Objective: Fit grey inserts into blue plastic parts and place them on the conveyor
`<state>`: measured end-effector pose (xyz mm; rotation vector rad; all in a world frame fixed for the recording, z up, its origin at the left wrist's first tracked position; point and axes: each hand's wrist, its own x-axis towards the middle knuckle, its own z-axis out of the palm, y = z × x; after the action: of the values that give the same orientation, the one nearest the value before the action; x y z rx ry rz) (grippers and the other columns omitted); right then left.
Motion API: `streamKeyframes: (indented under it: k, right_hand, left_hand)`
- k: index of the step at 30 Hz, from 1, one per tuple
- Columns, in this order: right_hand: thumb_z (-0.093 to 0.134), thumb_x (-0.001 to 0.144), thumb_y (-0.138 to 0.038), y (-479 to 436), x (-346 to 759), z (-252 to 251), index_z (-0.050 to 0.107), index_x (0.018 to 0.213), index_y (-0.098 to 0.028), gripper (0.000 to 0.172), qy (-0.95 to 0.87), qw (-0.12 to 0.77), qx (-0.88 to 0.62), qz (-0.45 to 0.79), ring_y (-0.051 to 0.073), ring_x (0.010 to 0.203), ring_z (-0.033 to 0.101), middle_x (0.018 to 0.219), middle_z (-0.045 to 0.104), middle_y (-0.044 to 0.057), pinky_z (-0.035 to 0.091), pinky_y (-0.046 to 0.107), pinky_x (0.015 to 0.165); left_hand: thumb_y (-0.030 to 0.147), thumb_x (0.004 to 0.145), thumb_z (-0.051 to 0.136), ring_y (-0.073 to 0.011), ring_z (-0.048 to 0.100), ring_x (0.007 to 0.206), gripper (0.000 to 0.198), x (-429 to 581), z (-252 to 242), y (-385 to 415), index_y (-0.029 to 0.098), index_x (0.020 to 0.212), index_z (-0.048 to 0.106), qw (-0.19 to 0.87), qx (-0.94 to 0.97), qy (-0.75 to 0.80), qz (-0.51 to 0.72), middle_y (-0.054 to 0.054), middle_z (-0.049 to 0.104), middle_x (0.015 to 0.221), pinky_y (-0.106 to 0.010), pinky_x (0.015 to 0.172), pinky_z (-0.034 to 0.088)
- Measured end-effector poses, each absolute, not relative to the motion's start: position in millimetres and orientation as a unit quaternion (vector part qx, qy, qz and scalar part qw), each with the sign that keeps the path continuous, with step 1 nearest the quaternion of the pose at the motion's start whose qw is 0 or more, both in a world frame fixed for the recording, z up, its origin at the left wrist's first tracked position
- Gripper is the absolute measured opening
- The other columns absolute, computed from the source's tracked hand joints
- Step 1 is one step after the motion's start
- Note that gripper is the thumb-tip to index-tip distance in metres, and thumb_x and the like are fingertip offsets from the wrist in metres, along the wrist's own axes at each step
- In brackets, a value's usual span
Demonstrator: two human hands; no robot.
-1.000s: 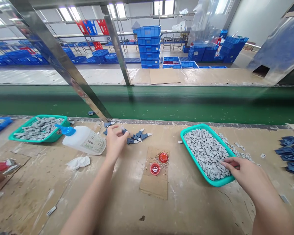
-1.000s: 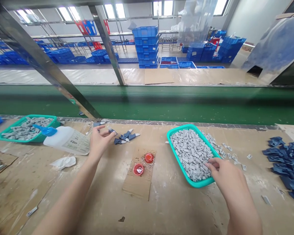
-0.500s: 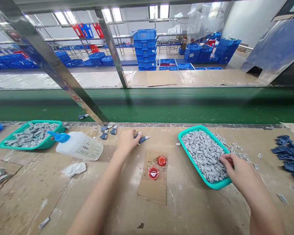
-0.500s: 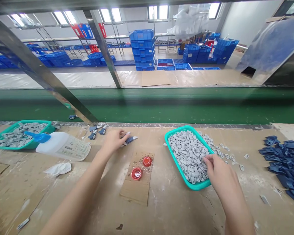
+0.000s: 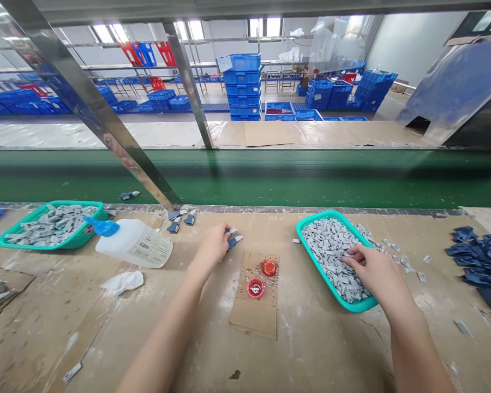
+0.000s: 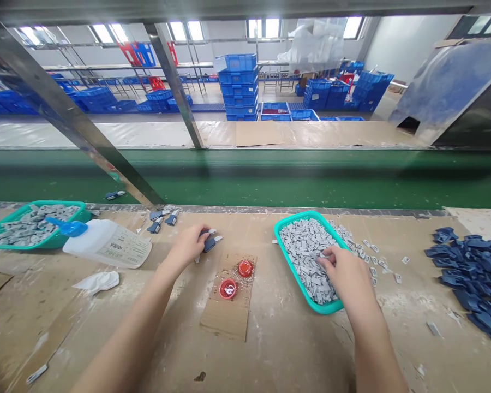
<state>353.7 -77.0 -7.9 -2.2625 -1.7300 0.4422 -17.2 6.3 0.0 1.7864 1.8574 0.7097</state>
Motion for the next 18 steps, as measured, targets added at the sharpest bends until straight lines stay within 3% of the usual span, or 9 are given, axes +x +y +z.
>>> streamKeyframes:
  k: [4, 7, 11, 18]
  right_hand:
    - [0.043, 0.084, -0.042, -79.1, 347.4, -3.2, 0.063, 0.081, -0.023, 0.028, -0.595, 0.127, -0.777, 0.16, 0.022, 0.066, 0.06, 0.076, 0.069, 0.004, 0.036, 0.029, 0.055]
    - [0.039, 0.086, -0.041, -80.0, 345.6, -2.7, 0.061, 0.083, -0.022, 0.029, -0.58, 0.11, -0.793, 0.153, 0.023, 0.068, 0.06, 0.08, 0.069, 0.006, 0.036, 0.03, 0.056]
    - [0.037, 0.087, -0.043, -78.1, 343.7, -5.2, 0.057, 0.084, -0.022, 0.03, -0.57, 0.138, -0.798, 0.137, 0.025, 0.075, 0.061, 0.089, 0.068, 0.007, 0.036, 0.03, 0.059]
    - [0.045, 0.084, -0.047, -74.7, 342.6, -11.9, 0.057, 0.089, -0.021, 0.029, -0.518, 0.286, -0.774, 0.224, 0.025, 0.072, 0.065, 0.084, 0.069, 0.009, 0.046, 0.034, 0.063]
  left_hand:
    - [0.032, 0.083, 0.051, -0.0232, 0.063, 0.095, 0.022, -15.8, 11.2, -18.9, 0.02, 0.099, 0.061, 0.281, 0.629, 0.64, 0.34, -0.01, 0.068, 0.101, -0.033, 0.08, 0.047]
    - [0.038, 0.085, 0.052, -0.0205, 0.063, 0.1, 0.03, -12.4, 21.5, -43.9, 0.019, 0.108, 0.056, 0.422, 0.541, 0.584, 0.435, -0.01, 0.067, 0.108, -0.03, 0.082, 0.048]
    - [0.033, 0.078, 0.066, -0.0169, 0.065, 0.093, 0.032, -6.2, 30.0, -70.0, 0.017, 0.105, 0.059, 0.607, 0.333, 0.496, 0.524, -0.009, 0.069, 0.102, -0.026, 0.086, 0.048]
    - [0.029, 0.075, 0.071, -0.0131, 0.067, 0.084, 0.03, 2.5, 29.7, -84.0, 0.016, 0.102, 0.065, 0.656, 0.227, 0.481, 0.536, -0.005, 0.071, 0.093, -0.018, 0.075, 0.053]
